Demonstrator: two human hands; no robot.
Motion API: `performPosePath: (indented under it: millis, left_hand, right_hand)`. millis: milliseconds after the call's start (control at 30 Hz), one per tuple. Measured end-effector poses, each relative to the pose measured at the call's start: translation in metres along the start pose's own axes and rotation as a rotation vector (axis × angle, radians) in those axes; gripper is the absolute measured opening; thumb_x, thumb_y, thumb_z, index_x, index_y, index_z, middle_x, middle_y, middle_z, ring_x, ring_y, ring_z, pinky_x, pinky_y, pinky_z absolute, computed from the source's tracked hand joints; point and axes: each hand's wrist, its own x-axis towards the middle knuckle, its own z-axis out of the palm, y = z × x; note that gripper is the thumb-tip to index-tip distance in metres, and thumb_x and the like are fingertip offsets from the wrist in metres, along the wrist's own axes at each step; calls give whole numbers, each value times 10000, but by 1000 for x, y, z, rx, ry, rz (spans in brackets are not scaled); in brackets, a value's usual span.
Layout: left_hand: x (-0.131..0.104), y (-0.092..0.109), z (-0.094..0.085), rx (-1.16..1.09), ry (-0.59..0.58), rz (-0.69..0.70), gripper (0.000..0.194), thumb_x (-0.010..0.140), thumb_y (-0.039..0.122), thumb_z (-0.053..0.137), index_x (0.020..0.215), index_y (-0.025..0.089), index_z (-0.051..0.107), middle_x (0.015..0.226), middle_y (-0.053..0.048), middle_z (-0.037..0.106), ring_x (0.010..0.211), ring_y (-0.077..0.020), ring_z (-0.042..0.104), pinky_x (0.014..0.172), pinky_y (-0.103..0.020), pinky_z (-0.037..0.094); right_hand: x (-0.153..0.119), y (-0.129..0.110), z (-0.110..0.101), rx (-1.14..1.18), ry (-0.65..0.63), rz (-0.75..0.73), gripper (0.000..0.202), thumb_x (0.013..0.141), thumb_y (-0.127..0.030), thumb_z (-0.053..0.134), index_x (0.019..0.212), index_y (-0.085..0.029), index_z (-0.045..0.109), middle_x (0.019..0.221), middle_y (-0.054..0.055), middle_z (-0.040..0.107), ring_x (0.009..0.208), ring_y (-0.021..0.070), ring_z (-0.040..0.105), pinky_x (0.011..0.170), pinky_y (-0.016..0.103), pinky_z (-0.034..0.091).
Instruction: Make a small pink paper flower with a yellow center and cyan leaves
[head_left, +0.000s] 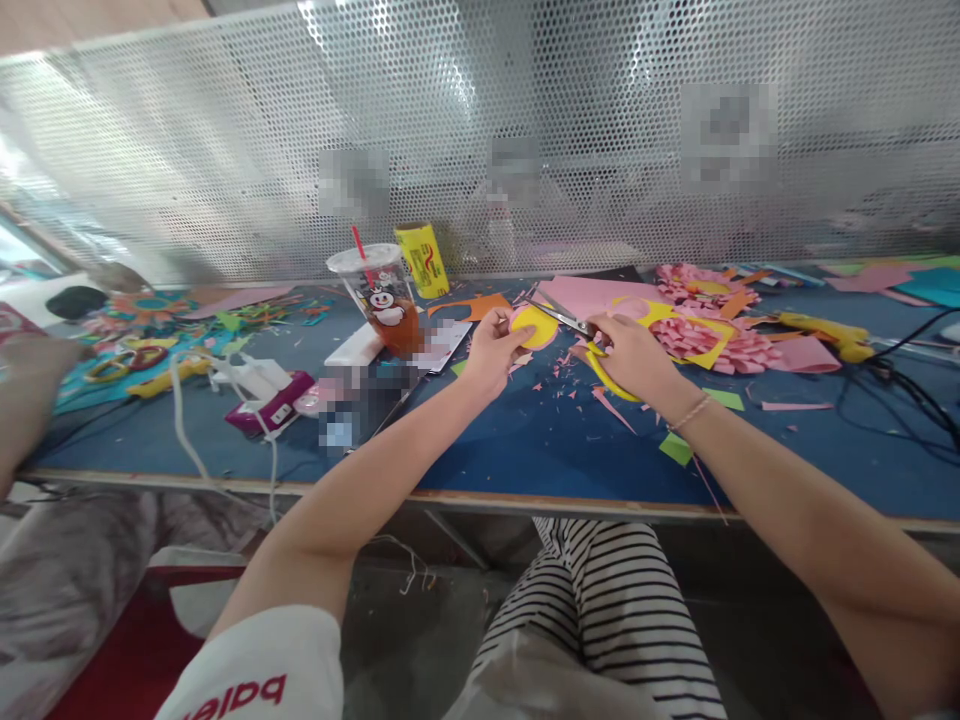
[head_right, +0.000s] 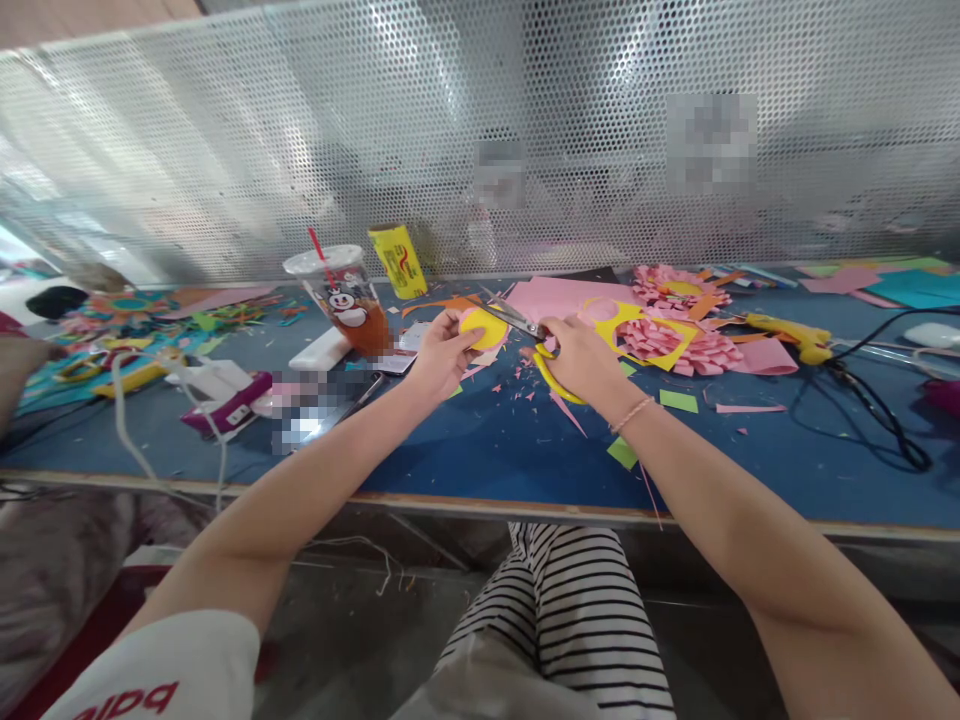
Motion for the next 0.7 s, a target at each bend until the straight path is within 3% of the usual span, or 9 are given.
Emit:
performPosePath:
  millis: [400,700]
  left_hand:
    - [2,0,-2,0,13,-20,343,584,162,722,767,189,433,740,42,599,644,-87,607,523,-185,465]
    - [2,-1,-2,19,30,-39,315,599,138,708,768,186,448,730,33,593,622,-95,605,503,-193,450]
  right_hand:
    - [0,-3,-4,-12,-8,9,419,789,-535,497,948,-162,598,784,92,586,658,183,509,624,296,372]
    - [0,-3,-11,-128,9,35,395,782,-509,498,948,-175,628,804,106,625,680,219,544,560,303,327]
